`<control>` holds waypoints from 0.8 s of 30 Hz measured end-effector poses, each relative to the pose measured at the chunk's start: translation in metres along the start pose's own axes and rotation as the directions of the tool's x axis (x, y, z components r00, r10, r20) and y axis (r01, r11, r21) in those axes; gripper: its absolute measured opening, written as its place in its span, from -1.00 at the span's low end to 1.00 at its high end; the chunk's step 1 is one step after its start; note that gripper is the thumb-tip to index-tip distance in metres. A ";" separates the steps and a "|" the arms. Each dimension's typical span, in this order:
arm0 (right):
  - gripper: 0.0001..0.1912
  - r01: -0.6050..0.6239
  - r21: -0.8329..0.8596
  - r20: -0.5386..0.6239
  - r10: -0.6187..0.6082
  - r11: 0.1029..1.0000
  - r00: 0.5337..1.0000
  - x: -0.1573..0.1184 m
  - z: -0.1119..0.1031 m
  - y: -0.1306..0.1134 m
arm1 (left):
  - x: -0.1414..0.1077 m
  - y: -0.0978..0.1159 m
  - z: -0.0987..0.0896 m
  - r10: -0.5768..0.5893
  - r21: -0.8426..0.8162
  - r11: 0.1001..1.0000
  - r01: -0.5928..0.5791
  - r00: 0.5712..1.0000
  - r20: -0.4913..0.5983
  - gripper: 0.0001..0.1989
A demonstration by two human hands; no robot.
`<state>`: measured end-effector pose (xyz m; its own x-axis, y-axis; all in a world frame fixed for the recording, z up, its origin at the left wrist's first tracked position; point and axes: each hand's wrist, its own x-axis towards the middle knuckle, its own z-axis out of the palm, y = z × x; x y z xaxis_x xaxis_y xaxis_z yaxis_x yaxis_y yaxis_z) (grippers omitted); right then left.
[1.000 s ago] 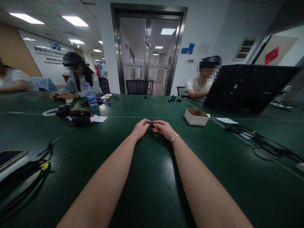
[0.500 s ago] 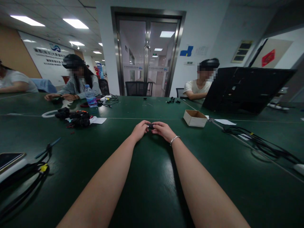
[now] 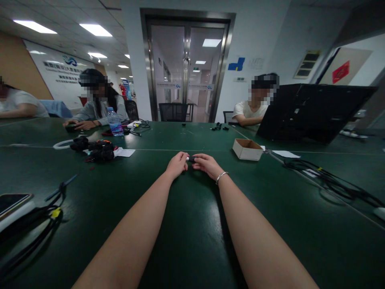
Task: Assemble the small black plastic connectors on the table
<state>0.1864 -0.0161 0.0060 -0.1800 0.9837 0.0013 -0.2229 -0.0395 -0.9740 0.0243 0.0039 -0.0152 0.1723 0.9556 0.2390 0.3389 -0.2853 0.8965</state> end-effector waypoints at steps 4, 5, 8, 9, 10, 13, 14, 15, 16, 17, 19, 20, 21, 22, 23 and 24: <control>-0.83 -0.002 -0.005 -0.001 0.002 1.000 1.000 -0.001 0.000 -0.001 | -0.005 0.006 -0.002 -0.006 0.110 0.994 0.003 1.000 0.026 -0.57; -0.83 -0.001 -0.007 -0.005 0.001 1.000 1.000 -0.002 0.000 -0.001 | -0.007 0.009 -0.003 0.000 0.157 0.988 -0.006 0.999 0.041 -0.57; -0.81 0.007 -0.014 0.001 -0.007 1.000 1.000 -0.002 -0.001 -0.001 | -0.013 0.019 -0.004 0.013 0.302 0.953 -0.032 0.998 0.064 -0.55; -0.81 0.010 -0.021 0.007 -0.010 1.000 1.000 -0.001 -0.001 -0.001 | -0.015 0.022 -0.005 0.014 0.344 0.938 -0.034 0.998 0.060 -0.54; -0.80 0.009 -0.034 0.009 -0.009 0.999 1.000 -0.001 -0.001 -0.001 | -0.016 0.024 -0.005 0.016 0.381 0.924 -0.034 0.999 0.051 -0.53; -0.80 0.000 -0.135 0.008 0.001 0.991 1.000 0.002 0.001 0.000 | -0.018 0.027 -0.005 0.017 0.470 0.883 -0.014 1.000 -0.002 -0.53; -0.79 0.007 -0.178 0.015 -0.004 0.984 1.000 0.003 0.002 0.001 | -0.018 0.027 -0.005 0.015 0.490 0.872 -0.001 1.000 -0.026 -0.53; -0.79 0.020 -0.219 0.030 -0.014 0.976 0.999 0.004 0.002 0.002 | -0.018 0.026 -0.006 0.013 0.504 0.864 0.014 0.999 -0.050 -0.53; -0.79 0.041 -0.251 0.048 -0.030 0.967 0.998 0.006 0.002 0.004 | -0.018 0.026 -0.006 0.006 0.510 0.859 0.032 0.997 -0.074 -0.53; -0.78 0.063 -0.275 0.066 -0.047 0.959 0.997 0.007 0.003 0.005 | -0.018 0.025 -0.007 -0.003 0.509 0.859 0.052 0.995 -0.098 -0.53; -0.75 0.097 -0.311 0.088 -0.073 0.945 0.993 0.008 0.003 0.008 | -0.017 0.024 -0.008 -0.025 0.485 0.870 0.091 0.990 -0.142 -0.51; -0.74 0.106 -0.332 0.088 -0.081 0.937 0.993 0.008 0.003 0.009 | -0.016 0.024 -0.009 -0.034 0.469 0.877 0.107 0.986 -0.161 -0.50; -0.74 0.112 -0.357 0.084 -0.088 0.927 0.993 0.009 0.004 0.010 | -0.016 0.024 -0.009 -0.040 0.456 0.882 0.117 0.984 -0.176 -0.48; -0.73 0.118 -0.386 0.079 -0.094 0.915 0.992 0.009 0.004 0.011 | -0.016 0.024 -0.009 -0.043 0.449 0.885 0.124 0.982 -0.186 -0.47; -0.73 0.122 -0.419 0.074 -0.100 0.900 0.992 0.009 0.004 0.012 | -0.015 0.025 -0.009 -0.042 0.449 0.885 0.127 0.980 -0.193 -0.46; -0.72 0.127 -0.453 0.069 -0.107 0.883 0.992 0.009 0.005 0.012 | -0.015 0.025 -0.009 -0.040 0.454 0.882 0.125 0.980 -0.194 -0.45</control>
<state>0.1774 -0.0088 -0.0045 -0.2208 0.9677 0.1215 0.2140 0.1696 -0.9620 0.0217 -0.0171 0.0067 -0.0239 0.9623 0.2710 0.7404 -0.1652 0.6516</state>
